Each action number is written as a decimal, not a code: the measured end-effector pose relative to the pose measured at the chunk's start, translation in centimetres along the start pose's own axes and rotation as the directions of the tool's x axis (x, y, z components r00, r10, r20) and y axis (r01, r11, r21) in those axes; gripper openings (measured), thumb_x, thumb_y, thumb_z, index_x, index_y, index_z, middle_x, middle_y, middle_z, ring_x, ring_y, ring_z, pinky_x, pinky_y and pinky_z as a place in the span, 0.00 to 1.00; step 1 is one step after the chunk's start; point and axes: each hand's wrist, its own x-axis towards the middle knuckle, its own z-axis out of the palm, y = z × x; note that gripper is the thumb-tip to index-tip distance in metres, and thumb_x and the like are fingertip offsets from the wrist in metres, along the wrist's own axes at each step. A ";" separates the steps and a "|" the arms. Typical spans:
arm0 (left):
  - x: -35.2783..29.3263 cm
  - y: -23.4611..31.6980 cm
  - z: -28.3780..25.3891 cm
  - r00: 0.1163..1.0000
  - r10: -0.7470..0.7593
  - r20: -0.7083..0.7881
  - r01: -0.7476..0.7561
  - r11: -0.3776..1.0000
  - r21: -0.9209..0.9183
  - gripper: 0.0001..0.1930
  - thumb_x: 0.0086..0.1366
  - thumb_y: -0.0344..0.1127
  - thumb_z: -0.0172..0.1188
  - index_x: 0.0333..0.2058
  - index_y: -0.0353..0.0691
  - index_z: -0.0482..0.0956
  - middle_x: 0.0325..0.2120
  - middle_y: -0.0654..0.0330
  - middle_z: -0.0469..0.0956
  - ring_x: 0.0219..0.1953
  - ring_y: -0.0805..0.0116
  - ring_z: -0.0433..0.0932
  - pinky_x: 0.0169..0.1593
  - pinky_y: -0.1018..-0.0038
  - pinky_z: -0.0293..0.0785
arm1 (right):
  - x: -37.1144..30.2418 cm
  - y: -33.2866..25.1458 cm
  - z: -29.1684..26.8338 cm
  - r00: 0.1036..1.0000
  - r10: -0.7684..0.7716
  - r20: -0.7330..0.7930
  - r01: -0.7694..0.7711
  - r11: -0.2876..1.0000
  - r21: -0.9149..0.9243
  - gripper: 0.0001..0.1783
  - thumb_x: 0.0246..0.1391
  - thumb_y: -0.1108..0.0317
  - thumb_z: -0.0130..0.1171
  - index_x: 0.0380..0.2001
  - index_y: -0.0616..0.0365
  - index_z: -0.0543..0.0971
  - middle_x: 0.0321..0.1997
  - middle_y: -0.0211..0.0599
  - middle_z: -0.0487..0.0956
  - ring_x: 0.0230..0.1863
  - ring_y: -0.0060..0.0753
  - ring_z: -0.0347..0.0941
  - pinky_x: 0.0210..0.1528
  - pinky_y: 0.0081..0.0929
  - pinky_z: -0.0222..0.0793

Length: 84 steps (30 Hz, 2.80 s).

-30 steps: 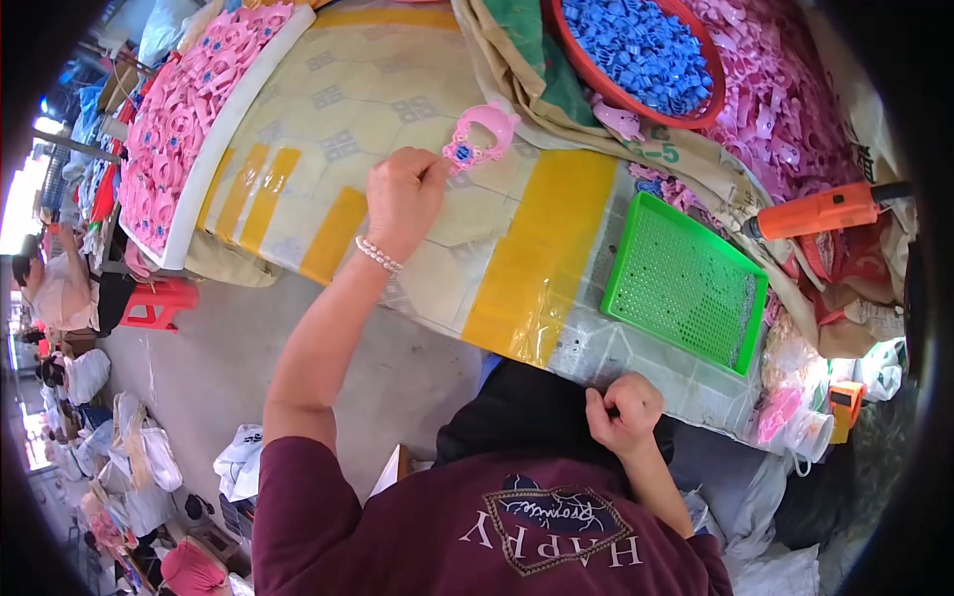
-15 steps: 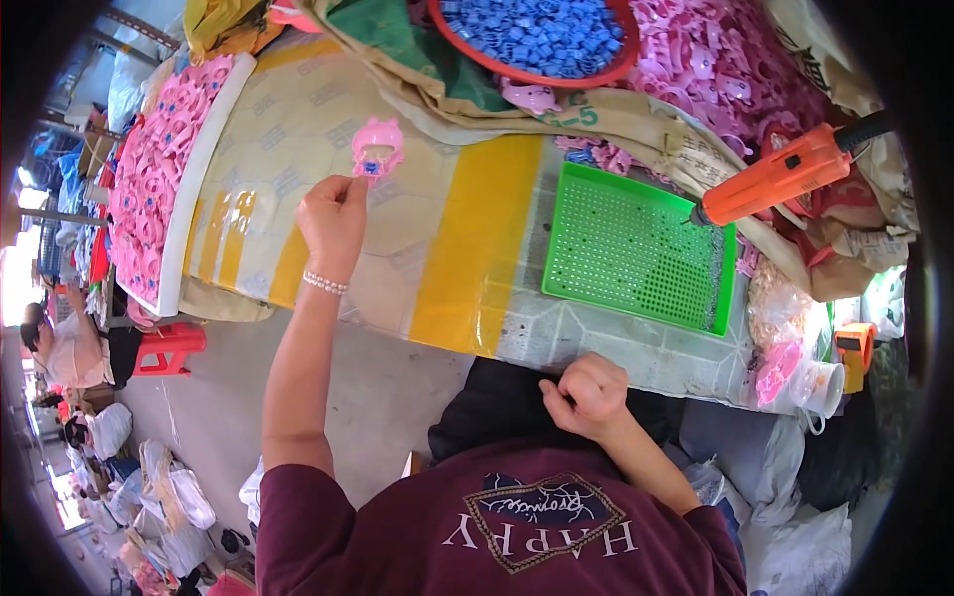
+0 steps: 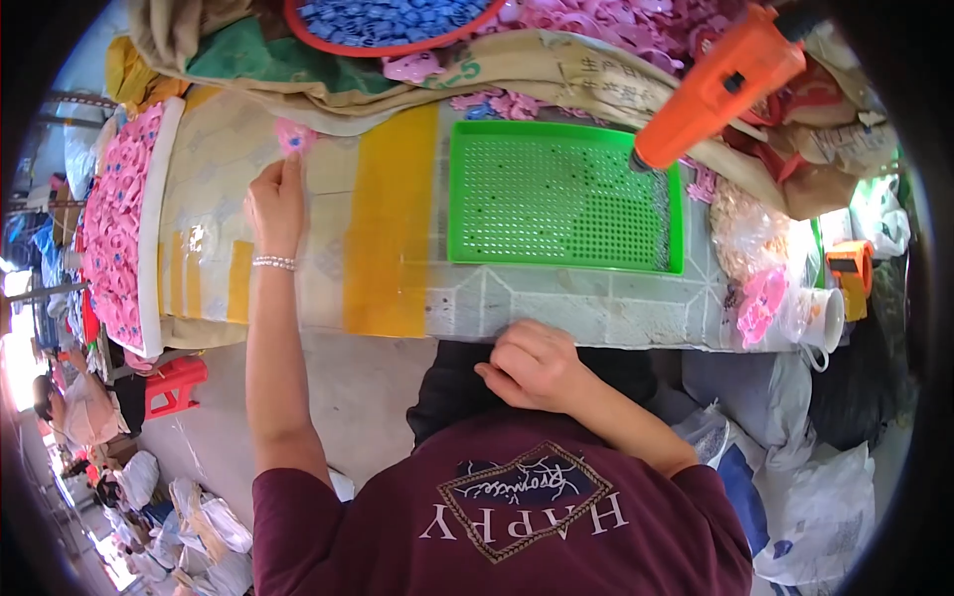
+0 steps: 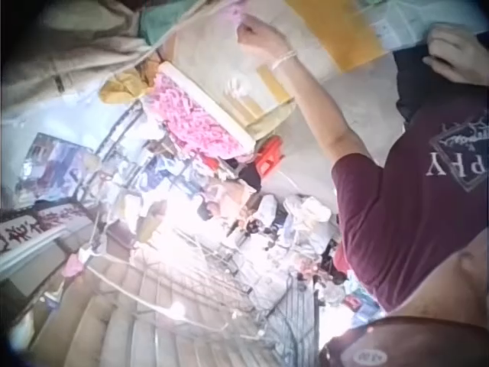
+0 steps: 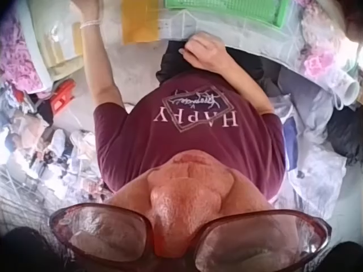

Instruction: Assembling small plastic components into toy frames using a handheld insertion tool.

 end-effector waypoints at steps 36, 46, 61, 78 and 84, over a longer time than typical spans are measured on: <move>-18.9 11.6 0.5 0.930 0.200 0.309 -0.055 0.905 -0.421 0.20 0.63 0.28 0.54 0.53 0.30 0.68 0.41 0.55 0.71 0.34 0.72 0.71 0.35 0.78 0.69 | -3.9 4.9 -13.3 0.844 0.285 -0.453 -0.458 0.823 -0.335 0.20 0.42 0.70 0.66 0.40 0.62 0.74 0.44 0.49 0.74 0.42 0.48 0.72 0.40 0.36 0.72; -23.6 11.1 -1.6 0.798 0.598 0.076 -0.539 0.764 -0.354 0.22 0.52 0.29 0.63 0.46 0.29 0.71 0.42 0.44 0.74 0.44 0.48 0.73 0.49 0.62 0.70 | -7.4 2.6 -13.3 0.938 0.178 -0.298 -0.272 0.910 -0.312 0.09 0.40 0.74 0.63 0.27 0.62 0.74 0.22 0.42 0.75 0.22 0.39 0.71 0.23 0.28 0.66; -26.2 9.6 0.5 0.616 0.787 0.040 -0.628 0.521 -0.578 0.13 0.46 0.24 0.60 0.34 0.36 0.78 0.35 0.54 0.77 0.34 0.58 0.76 0.38 0.68 0.74 | -5.6 2.6 -11.8 0.941 0.277 -0.193 -0.335 0.830 -0.446 0.09 0.36 0.77 0.65 0.24 0.58 0.77 0.21 0.36 0.73 0.21 0.36 0.71 0.22 0.27 0.65; -27.5 11.4 5.9 0.276 0.787 0.551 -0.314 0.616 -0.723 0.16 0.58 0.40 0.58 0.44 0.42 0.77 0.38 0.50 0.77 0.39 0.53 0.78 0.44 0.63 0.75 | 7.1 7.4 -19.9 0.953 0.299 0.055 -0.172 0.678 -0.714 0.09 0.45 0.77 0.60 0.33 0.59 0.77 0.36 0.42 0.76 0.34 0.44 0.75 0.35 0.33 0.72; -28.9 9.5 7.4 0.210 0.892 0.401 -0.557 0.446 -0.701 0.17 0.61 0.41 0.55 0.47 0.43 0.75 0.42 0.52 0.76 0.44 0.54 0.77 0.48 0.65 0.73 | 7.9 10.7 -18.7 0.932 0.300 0.201 -0.083 0.719 -0.690 0.08 0.45 0.74 0.59 0.33 0.55 0.77 0.34 0.37 0.74 0.35 0.42 0.73 0.35 0.33 0.71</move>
